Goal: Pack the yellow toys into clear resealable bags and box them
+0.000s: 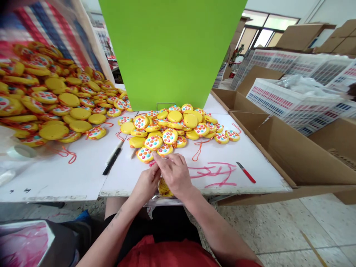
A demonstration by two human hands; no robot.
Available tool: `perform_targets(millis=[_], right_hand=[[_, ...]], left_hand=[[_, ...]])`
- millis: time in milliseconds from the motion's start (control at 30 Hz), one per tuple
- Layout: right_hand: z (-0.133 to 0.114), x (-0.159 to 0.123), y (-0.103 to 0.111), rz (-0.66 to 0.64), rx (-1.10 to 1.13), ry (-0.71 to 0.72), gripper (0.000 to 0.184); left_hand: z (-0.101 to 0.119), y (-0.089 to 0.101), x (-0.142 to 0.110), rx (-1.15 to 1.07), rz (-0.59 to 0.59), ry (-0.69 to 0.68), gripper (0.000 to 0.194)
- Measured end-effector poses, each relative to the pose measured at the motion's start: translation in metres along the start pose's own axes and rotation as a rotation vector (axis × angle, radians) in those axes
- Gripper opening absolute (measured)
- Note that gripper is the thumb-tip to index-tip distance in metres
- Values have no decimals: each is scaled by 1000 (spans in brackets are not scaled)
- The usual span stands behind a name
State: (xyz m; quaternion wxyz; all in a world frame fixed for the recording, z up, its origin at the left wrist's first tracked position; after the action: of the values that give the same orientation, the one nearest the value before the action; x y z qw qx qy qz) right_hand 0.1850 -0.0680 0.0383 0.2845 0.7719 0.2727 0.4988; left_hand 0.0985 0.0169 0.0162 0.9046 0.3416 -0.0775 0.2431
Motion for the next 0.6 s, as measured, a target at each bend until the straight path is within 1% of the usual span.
perform_targets(millis=[100,167,200,267,333,367,400,433,467,533,600], right_hand=[[5,1,-2,30,16,-87,51],[20,2,-1,90,48,-189,49],[33,1,0,124,67,-252,48],[71,-3,7,177,83,-401,42],[119,-12,17,142,49,-575,29],[144,-19,23,118,-18,-668,19],[167,-26,30,89,-83,-765,14],[188,-34,37,53,-136,-852,13],[205,-41,45,43,-186,-909,14],[227,-54,56,1,-268,-951,19],[233,-62,62,-64,-383,-908,25]], left_hand=[[-1,-3,0,2,-27,-38,29],[-6,-6,1,-59,-26,-46,32],[-10,-8,1,-111,-21,-29,32],[-22,-12,-1,-263,-3,63,30],[-39,-16,-3,-437,25,211,31],[-47,-18,-5,-516,39,276,32],[-53,-20,-6,-582,54,318,33],[-58,-21,-7,-635,63,338,35],[-62,-21,-7,-674,67,340,37],[-64,-20,-7,-725,63,328,41],[-63,-19,-6,-748,59,329,42]])
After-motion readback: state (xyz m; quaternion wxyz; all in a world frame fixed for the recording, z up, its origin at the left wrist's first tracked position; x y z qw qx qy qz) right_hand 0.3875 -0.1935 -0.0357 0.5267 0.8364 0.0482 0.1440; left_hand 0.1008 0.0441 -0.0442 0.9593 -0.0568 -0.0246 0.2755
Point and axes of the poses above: each hand's wrist, its own x-axis towards the middle knuckle, its own y-axis out of the back of the hand, z = x × y, the point moved 3 cm from there along x, towards the middle knuckle, and after that the axes turned 9 degrees about -y, right-handed, at the moved point
